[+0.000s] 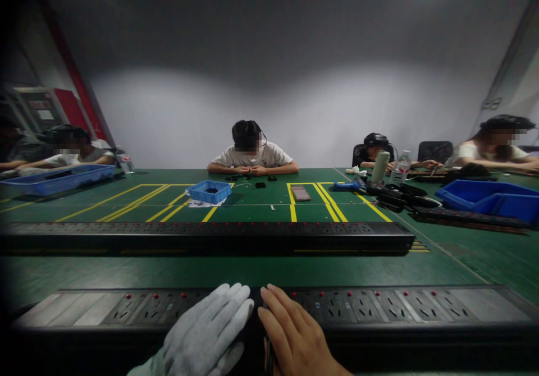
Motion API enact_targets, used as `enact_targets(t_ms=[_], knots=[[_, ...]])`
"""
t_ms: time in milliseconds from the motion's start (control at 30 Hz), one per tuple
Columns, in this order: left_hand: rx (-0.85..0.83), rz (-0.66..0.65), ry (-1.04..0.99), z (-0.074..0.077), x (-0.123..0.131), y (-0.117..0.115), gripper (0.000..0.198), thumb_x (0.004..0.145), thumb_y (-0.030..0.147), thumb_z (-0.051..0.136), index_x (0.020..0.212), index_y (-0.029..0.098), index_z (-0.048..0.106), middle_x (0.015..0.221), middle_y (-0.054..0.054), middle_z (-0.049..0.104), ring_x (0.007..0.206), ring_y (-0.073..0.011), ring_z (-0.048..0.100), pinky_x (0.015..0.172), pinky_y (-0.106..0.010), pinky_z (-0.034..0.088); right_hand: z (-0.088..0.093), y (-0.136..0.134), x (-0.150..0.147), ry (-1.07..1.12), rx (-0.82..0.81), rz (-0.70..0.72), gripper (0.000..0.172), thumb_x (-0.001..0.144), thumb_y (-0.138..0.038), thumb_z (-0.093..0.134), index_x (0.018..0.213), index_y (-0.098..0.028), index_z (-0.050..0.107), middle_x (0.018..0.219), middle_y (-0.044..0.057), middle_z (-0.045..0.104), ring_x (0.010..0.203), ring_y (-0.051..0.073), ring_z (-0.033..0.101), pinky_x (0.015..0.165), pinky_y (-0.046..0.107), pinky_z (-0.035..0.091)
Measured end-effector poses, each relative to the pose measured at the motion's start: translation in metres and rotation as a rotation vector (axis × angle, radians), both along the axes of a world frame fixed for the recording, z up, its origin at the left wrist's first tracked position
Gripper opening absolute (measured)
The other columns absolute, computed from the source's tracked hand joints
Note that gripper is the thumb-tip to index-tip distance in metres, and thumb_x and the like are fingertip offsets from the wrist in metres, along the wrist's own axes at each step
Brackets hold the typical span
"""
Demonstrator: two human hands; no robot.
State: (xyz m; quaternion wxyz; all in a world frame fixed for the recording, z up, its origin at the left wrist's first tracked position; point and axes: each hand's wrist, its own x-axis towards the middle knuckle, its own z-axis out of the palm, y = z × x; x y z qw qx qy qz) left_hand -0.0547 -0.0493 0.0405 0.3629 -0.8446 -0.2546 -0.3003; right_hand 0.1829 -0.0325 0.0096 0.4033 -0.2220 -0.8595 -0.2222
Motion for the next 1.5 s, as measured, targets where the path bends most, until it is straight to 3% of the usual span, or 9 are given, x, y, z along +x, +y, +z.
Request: enact_targets(t_ms=[1500], knots=[[0.019,0.001,-0.010,-0.0002,0.0014,0.0024,0.033,0.095,0.022,0.044,0.113,0.009,0.068,0.115,-0.012,0.070,0.111,-0.0225,0.065,0.110,-0.037,0.042,-0.0042,0.0031,0.0010,-0.011,-0.027,0.015,0.046,0.080,-0.003,0.044,0.124,-0.008,0.056,0.133,0.016,0.061,0.139,0.026,0.043,0.102,0.035,0.052]])
